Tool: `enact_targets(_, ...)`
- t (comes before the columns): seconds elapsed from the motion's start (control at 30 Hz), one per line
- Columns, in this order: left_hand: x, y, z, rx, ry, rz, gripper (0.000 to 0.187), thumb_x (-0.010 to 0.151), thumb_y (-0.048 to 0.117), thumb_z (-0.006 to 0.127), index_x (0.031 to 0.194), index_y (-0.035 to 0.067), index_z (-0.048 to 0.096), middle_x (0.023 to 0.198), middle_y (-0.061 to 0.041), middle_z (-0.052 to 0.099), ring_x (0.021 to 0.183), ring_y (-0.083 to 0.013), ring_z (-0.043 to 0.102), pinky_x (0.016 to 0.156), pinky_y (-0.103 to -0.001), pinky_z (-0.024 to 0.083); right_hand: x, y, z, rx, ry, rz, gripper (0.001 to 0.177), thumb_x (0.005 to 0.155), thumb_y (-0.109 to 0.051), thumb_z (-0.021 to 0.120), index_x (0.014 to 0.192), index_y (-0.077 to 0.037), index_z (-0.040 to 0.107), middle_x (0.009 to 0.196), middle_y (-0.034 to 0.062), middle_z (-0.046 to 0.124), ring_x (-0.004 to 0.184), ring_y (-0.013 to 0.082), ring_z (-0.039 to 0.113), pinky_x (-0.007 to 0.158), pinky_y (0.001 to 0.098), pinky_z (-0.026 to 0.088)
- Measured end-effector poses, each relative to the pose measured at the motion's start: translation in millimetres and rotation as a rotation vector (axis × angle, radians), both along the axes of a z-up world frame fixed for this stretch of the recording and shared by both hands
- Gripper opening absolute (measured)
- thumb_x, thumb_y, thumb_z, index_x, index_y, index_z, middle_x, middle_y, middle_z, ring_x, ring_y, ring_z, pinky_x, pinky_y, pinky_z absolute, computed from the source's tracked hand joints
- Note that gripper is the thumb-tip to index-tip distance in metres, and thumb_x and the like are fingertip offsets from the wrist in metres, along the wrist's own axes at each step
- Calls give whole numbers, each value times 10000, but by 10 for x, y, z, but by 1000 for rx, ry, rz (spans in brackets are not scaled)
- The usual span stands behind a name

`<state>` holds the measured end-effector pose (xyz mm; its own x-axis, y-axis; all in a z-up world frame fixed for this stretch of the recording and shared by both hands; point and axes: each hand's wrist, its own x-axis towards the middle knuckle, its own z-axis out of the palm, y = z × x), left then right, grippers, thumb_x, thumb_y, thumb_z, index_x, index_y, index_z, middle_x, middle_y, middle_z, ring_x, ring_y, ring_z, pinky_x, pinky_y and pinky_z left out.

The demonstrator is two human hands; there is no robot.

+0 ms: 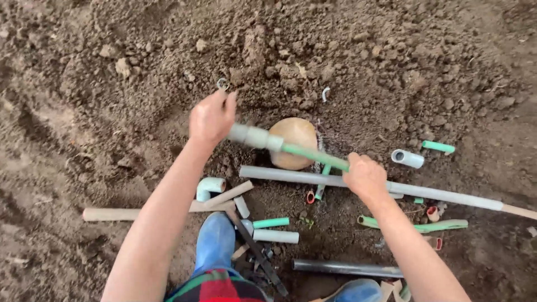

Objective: The person assembles a pipe structure on the ground using various PVC pipes and fittings. They connect green and white pipes with elbows and couplings, using a rock as a makeshift anvil to tap pieces together.

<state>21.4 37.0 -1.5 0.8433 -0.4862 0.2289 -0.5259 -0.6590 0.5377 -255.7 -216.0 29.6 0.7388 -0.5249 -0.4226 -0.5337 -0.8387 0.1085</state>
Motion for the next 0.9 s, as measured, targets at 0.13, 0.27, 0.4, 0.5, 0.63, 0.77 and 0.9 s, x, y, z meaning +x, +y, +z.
enact_targets(0.13, 8, 244, -210, 3, 119, 31, 393, 983, 257, 507, 613, 161, 418, 460, 29, 348, 395, -116, 392, 432, -249, 402, 116, 37, 24, 55, 92, 33, 233, 736, -368, 611, 849, -164, 616, 694, 60, 633, 702, 268, 692, 671, 416, 562)
enact_targets(0.27, 19, 215, -429, -31, 99, -1, 420, 994, 241, 499, 599, 144, 395, 445, 11, 333, 378, -128, 387, 402, -236, 372, 199, 40, 94, 16, 87, 144, 221, 733, -357, 617, 817, -153, 624, 681, 59, 649, 693, 263, 697, 674, 398, 565)
enact_targets(0.4, 89, 134, -585, -69, 105, -9, 426, 1013, 233, 454, 601, 145, 385, 449, -1, 303, 377, -144, 371, 407, -255, 369, 260, 20, 122, 57, 57, 116, 189, 741, -333, 613, 789, -150, 612, 650, 57, 642, 667, 251, 693, 674, 381, 565)
enact_targets(0.5, 184, 36, -679, -12, 3, -17, 428, 992, 301, 503, 613, 123, 416, 454, -41, 368, 424, -226, 480, 410, -338, 392, 208, -56, -95, 129, 72, 98, 240, 752, -367, 604, 809, -134, 609, 650, 65, 637, 678, 263, 691, 677, 397, 564)
enact_targets(0.63, 222, 18, -508, -87, 88, -49, 411, 1014, 250, 452, 621, 145, 396, 461, 8, 319, 385, -131, 371, 421, -261, 375, 225, 8, -26, 144, 25, 80, 236, 779, -349, 597, 816, -116, 606, 630, 86, 621, 642, 285, 673, 655, 411, 557)
enact_targets(0.77, 192, 53, -355, -41, 19, -18, 408, 998, 265, 483, 613, 162, 392, 465, 20, 309, 387, -141, 392, 416, -261, 383, 161, 83, 41, 139, 92, -3, 315, 737, -419, 605, 862, -130, 613, 709, 78, 653, 728, 282, 687, 701, 419, 559)
enact_targets(0.9, 22, 226, -508, -25, -1, 39, 420, 988, 289, 490, 608, 129, 409, 469, -22, 355, 422, -213, 475, 409, -330, 403, 214, 163, 288, -25, 75, 94, 310, 740, -422, 626, 794, -118, 606, 654, 63, 641, 646, 253, 685, 649, 399, 566)
